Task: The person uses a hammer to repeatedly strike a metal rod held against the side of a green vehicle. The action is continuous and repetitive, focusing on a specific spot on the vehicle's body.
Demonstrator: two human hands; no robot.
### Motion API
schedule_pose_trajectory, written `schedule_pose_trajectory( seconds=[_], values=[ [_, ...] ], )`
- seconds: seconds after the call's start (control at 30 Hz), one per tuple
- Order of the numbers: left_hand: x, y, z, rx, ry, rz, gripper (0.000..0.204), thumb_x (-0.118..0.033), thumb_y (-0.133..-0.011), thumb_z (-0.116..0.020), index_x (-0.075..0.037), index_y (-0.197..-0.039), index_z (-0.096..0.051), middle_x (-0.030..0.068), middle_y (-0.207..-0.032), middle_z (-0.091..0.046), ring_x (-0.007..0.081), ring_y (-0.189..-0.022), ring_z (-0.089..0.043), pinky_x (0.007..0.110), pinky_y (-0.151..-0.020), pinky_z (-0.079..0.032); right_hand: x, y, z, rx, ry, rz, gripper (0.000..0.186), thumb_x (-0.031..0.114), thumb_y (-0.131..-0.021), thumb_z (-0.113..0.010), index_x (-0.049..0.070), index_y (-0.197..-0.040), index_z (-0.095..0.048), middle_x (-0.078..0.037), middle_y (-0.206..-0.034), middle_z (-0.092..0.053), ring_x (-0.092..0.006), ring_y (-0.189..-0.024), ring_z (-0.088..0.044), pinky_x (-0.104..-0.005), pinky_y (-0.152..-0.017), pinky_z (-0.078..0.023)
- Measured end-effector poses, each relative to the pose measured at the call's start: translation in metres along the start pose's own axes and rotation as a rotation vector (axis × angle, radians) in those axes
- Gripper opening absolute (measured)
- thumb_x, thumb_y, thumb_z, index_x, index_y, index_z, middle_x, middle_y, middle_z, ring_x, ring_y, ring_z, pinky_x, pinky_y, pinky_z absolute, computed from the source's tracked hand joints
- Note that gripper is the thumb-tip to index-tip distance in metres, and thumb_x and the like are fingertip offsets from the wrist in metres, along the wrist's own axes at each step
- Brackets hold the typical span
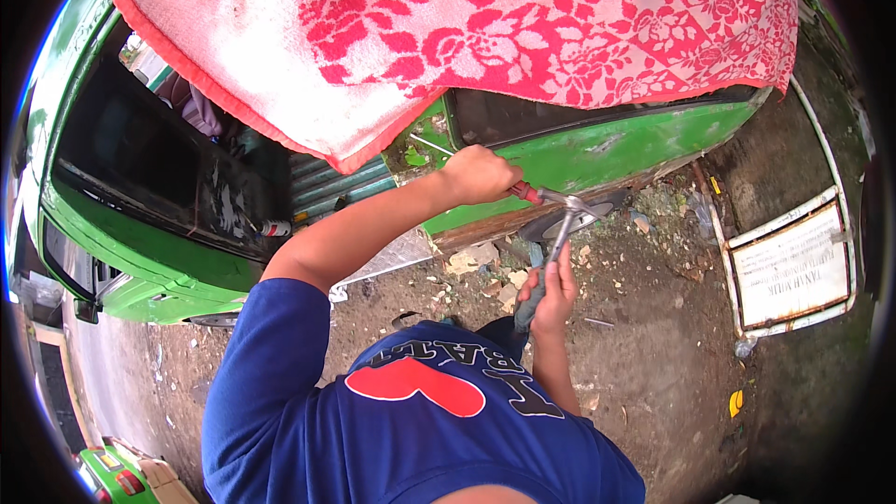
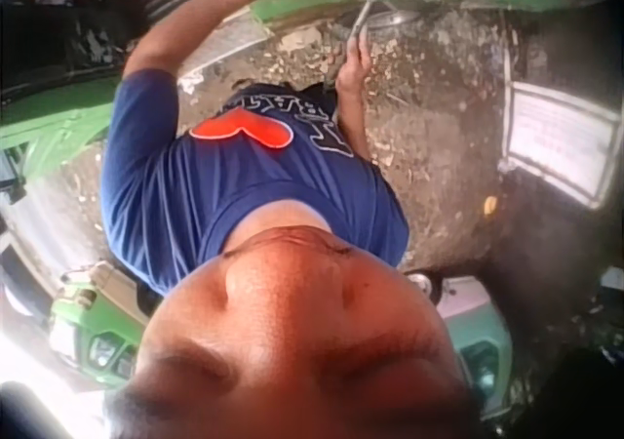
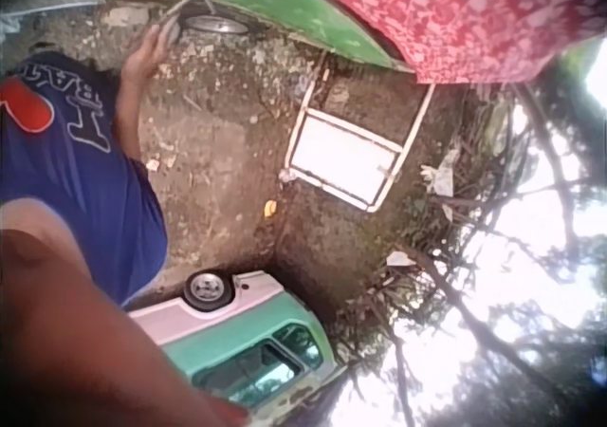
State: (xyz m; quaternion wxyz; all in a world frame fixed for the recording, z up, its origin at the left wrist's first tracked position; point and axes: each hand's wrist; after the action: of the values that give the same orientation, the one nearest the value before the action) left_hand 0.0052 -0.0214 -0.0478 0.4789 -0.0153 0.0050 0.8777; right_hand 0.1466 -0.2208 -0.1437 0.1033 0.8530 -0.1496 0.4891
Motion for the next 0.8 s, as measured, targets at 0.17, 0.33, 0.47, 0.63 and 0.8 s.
schedule_pose_trajectory(
  seconds=[0.17,0.33,0.47,0.63,0.8],
  values=[
    [0.004,0.001,-0.005,-0.134,0.035,-0.015,0.023,-0.033,-0.086,-0.062,-0.010,-0.083,-0.063,0.0109,-0.069,-0.067,0.0307,-0.065,-0.067,0.044,-0.059,-0.054,-0.001,0.005,-0.011,-0.092,-0.073,0.030,0.049,0.015,-0.102,-0.042,0.009,-0.150,-0.031,-0.005,-0.071,-0.048,-0.0119,-0.053,-0.048,-0.0258,-0.047,-0.045],
    [0.004,0.001,0.005,-0.175,0.043,0.010,0.022,-0.033,-0.086,-0.062,-0.011,-0.083,-0.063,0.0103,-0.070,-0.067,0.0309,-0.064,-0.066,0.044,-0.058,-0.053,0.017,0.001,0.001,-0.180,-0.015,0.067,0.051,0.017,-0.103,-0.038,0.010,-0.152,-0.027,-0.006,-0.070,-0.049,-0.0127,-0.051,-0.047,-0.0267,-0.047,-0.046],
    [0.001,0.007,0.021,-0.286,0.104,0.016,0.021,-0.032,-0.083,-0.064,-0.011,-0.081,-0.061,0.0092,-0.069,-0.065,0.0314,-0.063,-0.065,0.044,-0.056,-0.051,0.016,0.004,0.003,-0.117,0.009,0.060,0.051,0.016,-0.103,-0.039,0.010,-0.152,-0.026,-0.007,-0.070,-0.048,-0.0132,-0.053,-0.048,-0.0276,-0.047,-0.046],
    [-0.002,0.010,0.035,-0.411,0.145,-0.050,0.020,-0.028,-0.079,-0.068,-0.011,-0.077,-0.058,0.0078,-0.067,-0.063,0.0323,-0.062,-0.063,0.044,-0.054,-0.050,0.027,0.000,0.003,-0.121,-0.003,0.065,0.052,0.016,-0.102,-0.040,0.009,-0.152,-0.025,-0.006,-0.071,-0.048,-0.0136,-0.054,-0.049,-0.0281,-0.049,-0.047],
    [0.000,0.010,0.030,-0.487,0.179,-0.041,0.017,-0.025,-0.077,-0.069,-0.011,-0.079,-0.059,0.0065,-0.068,-0.063,0.0310,-0.064,-0.064,0.044,-0.054,-0.049,0.032,-0.007,0.012,-0.138,-0.004,0.088,0.053,0.017,-0.102,-0.041,0.012,-0.153,-0.024,-0.007,-0.071,-0.049,-0.0140,-0.053,-0.049,-0.0286,-0.049,-0.047]
  ],
)
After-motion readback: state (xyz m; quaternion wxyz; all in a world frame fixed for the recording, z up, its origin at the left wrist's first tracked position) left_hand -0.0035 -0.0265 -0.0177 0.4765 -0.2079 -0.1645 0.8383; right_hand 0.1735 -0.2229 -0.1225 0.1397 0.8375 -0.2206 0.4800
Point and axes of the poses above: each hand's wrist, its own y-axis away from the middle knuckle, its own z-axis out of the back of the hand, x = y × z
